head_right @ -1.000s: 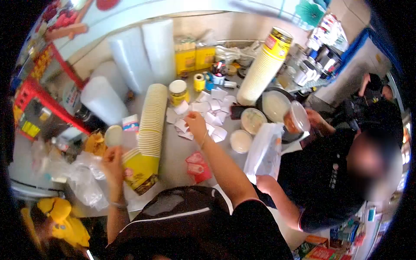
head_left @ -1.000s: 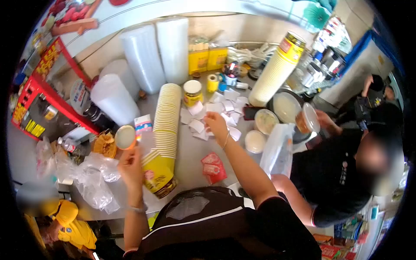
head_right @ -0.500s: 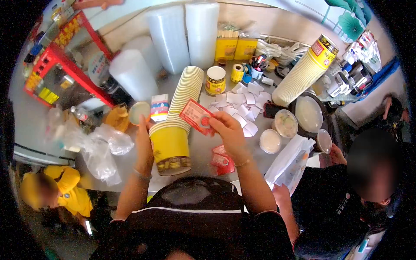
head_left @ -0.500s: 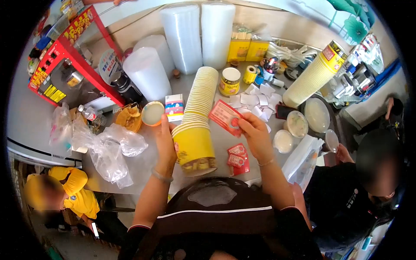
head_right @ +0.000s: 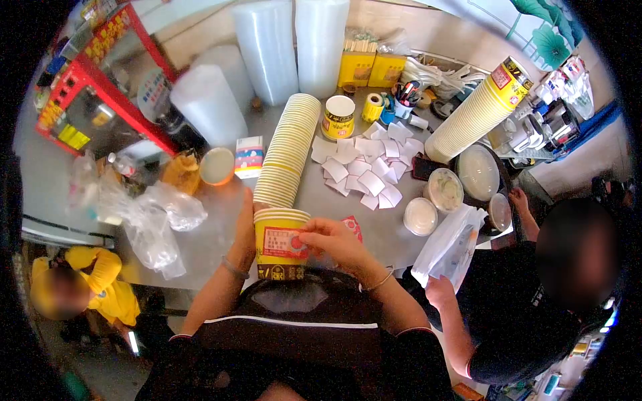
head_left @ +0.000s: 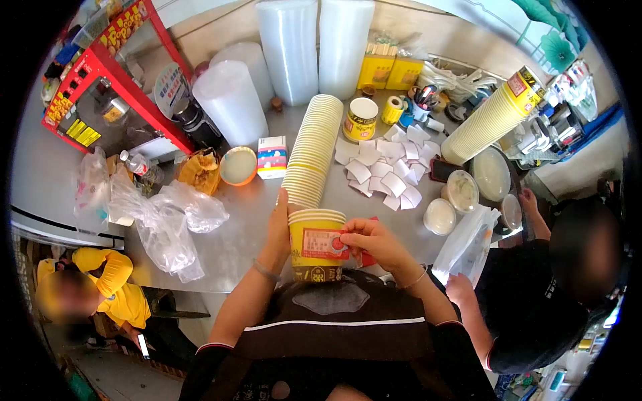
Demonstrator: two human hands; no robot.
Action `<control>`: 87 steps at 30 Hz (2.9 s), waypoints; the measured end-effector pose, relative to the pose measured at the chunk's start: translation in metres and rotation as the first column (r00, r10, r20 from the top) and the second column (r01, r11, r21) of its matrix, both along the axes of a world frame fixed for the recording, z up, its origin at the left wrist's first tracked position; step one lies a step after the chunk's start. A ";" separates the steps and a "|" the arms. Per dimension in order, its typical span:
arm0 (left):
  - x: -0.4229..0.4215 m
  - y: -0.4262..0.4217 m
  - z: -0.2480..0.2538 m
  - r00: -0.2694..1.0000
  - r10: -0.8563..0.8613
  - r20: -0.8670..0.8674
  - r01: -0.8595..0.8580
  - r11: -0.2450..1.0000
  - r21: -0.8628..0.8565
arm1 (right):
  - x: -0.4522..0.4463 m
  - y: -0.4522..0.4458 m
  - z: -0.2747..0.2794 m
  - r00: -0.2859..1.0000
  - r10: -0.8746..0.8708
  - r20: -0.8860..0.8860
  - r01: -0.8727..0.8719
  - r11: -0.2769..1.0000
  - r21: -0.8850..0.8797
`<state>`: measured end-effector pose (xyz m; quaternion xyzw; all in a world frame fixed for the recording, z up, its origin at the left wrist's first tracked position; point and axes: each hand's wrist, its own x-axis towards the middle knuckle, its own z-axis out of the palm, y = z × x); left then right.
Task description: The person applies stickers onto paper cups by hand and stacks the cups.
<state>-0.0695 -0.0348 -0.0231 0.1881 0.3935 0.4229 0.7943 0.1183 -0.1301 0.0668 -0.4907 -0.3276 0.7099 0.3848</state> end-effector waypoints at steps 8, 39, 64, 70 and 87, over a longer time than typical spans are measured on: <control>-0.007 -0.002 -0.012 0.999 -0.052 -0.005 0.052 0.999 0.014 | -0.009 -0.004 -0.009 0.856 -0.069 0.512 -0.070 0.967 0.247; 0.020 -0.023 0.065 0.986 -0.095 0.136 0.113 0.984 -0.136 | -0.019 0.005 0.014 0.884 -0.067 0.463 -0.055 0.968 0.245; 0.029 -0.014 0.044 0.861 0.432 -0.268 -0.300 0.857 0.418 | -0.015 -0.025 -0.053 0.940 -0.216 0.263 0.099 0.913 0.395; 0.034 -0.017 0.038 0.875 0.400 -0.273 -0.195 0.807 0.558 | -0.013 -0.028 -0.039 0.621 -0.393 0.678 -0.298 0.682 0.668; 0.034 -0.012 0.041 0.862 0.444 -0.243 -0.270 0.810 0.520 | -0.001 -0.023 -0.077 0.931 -0.053 -0.361 0.064 0.998 0.018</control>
